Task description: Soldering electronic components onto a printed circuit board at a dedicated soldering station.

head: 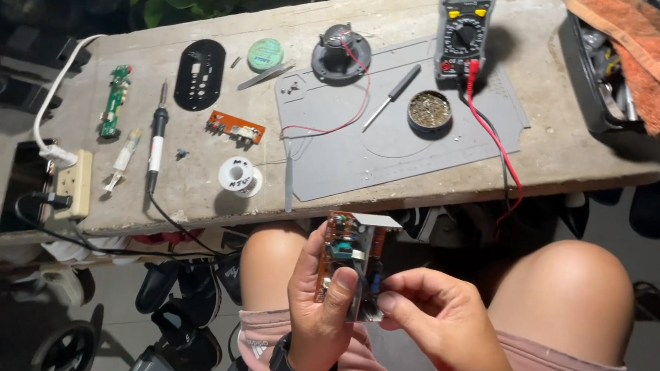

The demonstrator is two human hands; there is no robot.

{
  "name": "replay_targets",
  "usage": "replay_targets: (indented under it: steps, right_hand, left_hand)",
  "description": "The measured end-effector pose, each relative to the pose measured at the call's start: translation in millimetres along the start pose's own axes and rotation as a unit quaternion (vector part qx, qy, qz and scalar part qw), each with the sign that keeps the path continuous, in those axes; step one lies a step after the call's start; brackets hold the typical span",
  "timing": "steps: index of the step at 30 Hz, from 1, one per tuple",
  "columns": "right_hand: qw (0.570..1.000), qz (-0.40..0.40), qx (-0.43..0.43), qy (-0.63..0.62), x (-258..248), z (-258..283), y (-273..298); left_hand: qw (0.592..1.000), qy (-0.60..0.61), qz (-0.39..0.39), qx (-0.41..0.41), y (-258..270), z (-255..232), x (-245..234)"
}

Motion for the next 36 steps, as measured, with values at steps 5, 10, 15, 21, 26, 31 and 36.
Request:
replay_targets:
  steps: [5,10,15,21,26,31,36]
  right_hand:
    - [1.000,0.013,0.007,0.021,3.2,13.4,4.9]
    - [0.999,0.039,-0.008,0.027,3.3,16.0,7.4]
    - [0.999,0.027,0.034,-0.014,5.6,4.6,4.1]
    - [0.999,0.036,-0.002,-0.014,4.2,2.3,5.3]
    - [0.998,0.034,-0.031,-0.036,-1.2,-9.8,3.8]
    - [0.997,0.022,-0.047,-0.060,-5.3,-17.7,1.7]
    - [0.994,0.020,-0.065,-0.087,-6.1,-23.7,-0.1]
  left_hand:
    - [0.999,0.043,-0.015,-0.025,2.1,3.9,-2.1]
    - [0.992,0.105,-0.024,-0.064,0.7,5.4,0.2]
    - [0.992,0.098,-0.025,-0.081,1.3,3.3,2.6]
    - [0.992,0.096,-0.023,-0.077,0.6,3.4,3.1]
    - [0.995,0.081,-0.018,-0.061,0.7,4.8,2.0]
    - [0.996,0.066,-0.014,-0.053,0.4,3.7,4.0]
    - [0.999,0.019,0.003,-0.030,0.3,4.2,3.3]
Point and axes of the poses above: each hand's wrist, its own y-axis away from the middle knuckle, its own x-axis out of the palm, z = x × y, the point moved 3 cm from there along -y, towards the middle knuckle, and after that the axes turned 6 degrees about -z, right-handed, at the moved point
